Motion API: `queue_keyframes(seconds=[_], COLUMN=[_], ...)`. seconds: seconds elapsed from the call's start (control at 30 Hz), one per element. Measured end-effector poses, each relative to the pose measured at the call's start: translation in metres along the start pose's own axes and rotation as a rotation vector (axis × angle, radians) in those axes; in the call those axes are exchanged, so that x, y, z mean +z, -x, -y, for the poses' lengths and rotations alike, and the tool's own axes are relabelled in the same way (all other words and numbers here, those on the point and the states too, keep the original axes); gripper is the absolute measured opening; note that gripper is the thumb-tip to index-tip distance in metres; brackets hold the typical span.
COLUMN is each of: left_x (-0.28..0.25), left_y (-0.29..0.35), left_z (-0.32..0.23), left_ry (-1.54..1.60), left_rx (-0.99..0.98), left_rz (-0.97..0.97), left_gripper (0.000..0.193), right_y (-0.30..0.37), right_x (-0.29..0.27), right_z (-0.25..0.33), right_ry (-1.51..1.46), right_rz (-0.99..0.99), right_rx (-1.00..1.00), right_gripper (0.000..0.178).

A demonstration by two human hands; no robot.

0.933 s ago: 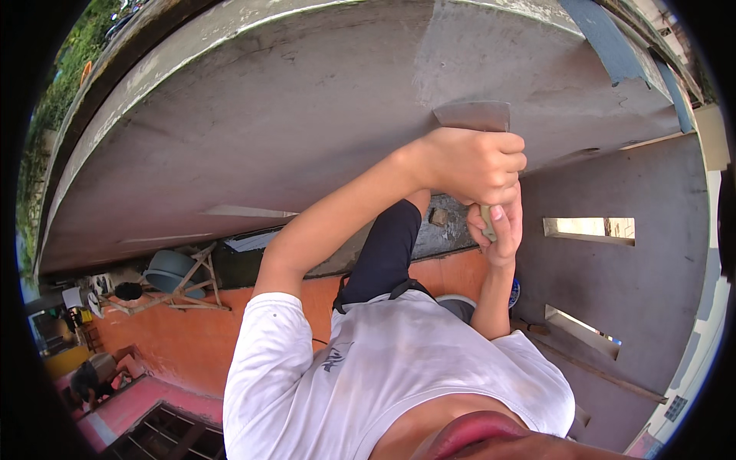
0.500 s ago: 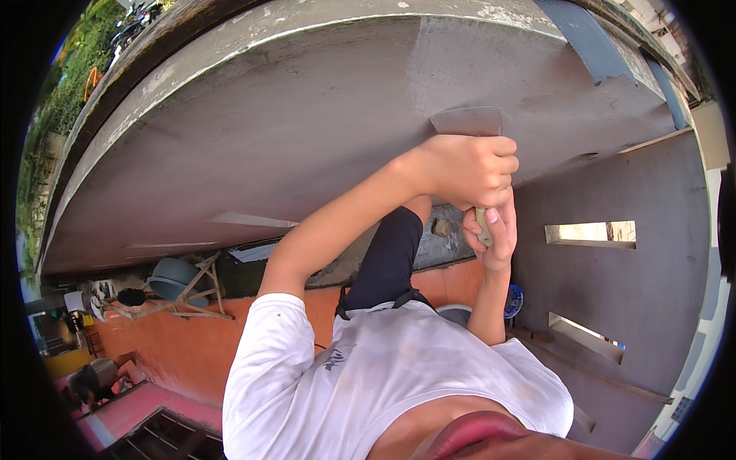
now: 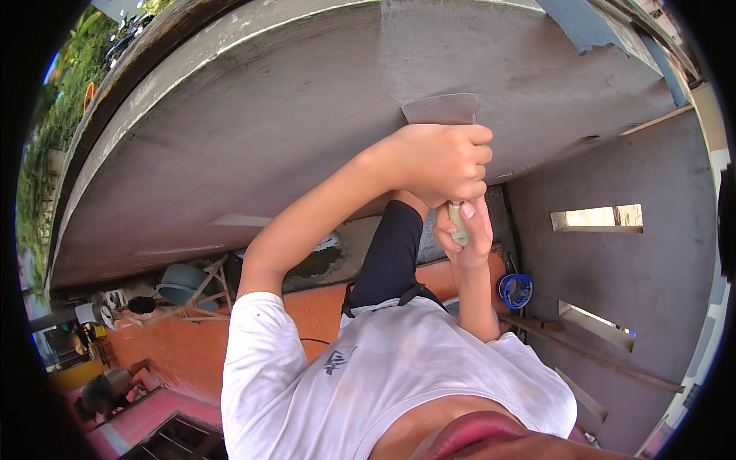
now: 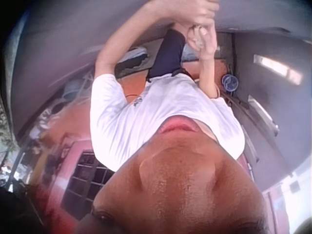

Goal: The person uses a trowel to apply and smooth plaster onto a ceiling surface. The person repeatedly scoops material and spreads it across the ceiling, working in sections to create a uniform finish.

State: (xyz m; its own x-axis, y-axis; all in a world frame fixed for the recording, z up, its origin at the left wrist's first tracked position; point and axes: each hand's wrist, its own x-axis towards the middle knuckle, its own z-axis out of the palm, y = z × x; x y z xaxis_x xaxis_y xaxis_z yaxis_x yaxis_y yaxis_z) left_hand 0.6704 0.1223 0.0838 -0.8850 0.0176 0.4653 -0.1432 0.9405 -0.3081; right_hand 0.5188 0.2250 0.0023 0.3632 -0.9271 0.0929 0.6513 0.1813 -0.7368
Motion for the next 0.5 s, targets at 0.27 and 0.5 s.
queue_keyframes(seconds=[0.27,0.5], left_x=[-0.007,-0.014], left_y=[0.007,0.006], left_z=[-0.002,-0.001], left_ry=[0.038,0.044], left_rx=[0.035,0.043], left_rz=[0.016,0.129], left_gripper=[0.018,0.018], right_y=[0.003,0.003], right_x=[0.021,0.014], right_z=[-0.022,-0.025], right_ry=[-0.120,-0.214], right_rz=[-0.042,0.026], right_rx=[-0.042,0.039], right_gripper=[0.020,0.028])
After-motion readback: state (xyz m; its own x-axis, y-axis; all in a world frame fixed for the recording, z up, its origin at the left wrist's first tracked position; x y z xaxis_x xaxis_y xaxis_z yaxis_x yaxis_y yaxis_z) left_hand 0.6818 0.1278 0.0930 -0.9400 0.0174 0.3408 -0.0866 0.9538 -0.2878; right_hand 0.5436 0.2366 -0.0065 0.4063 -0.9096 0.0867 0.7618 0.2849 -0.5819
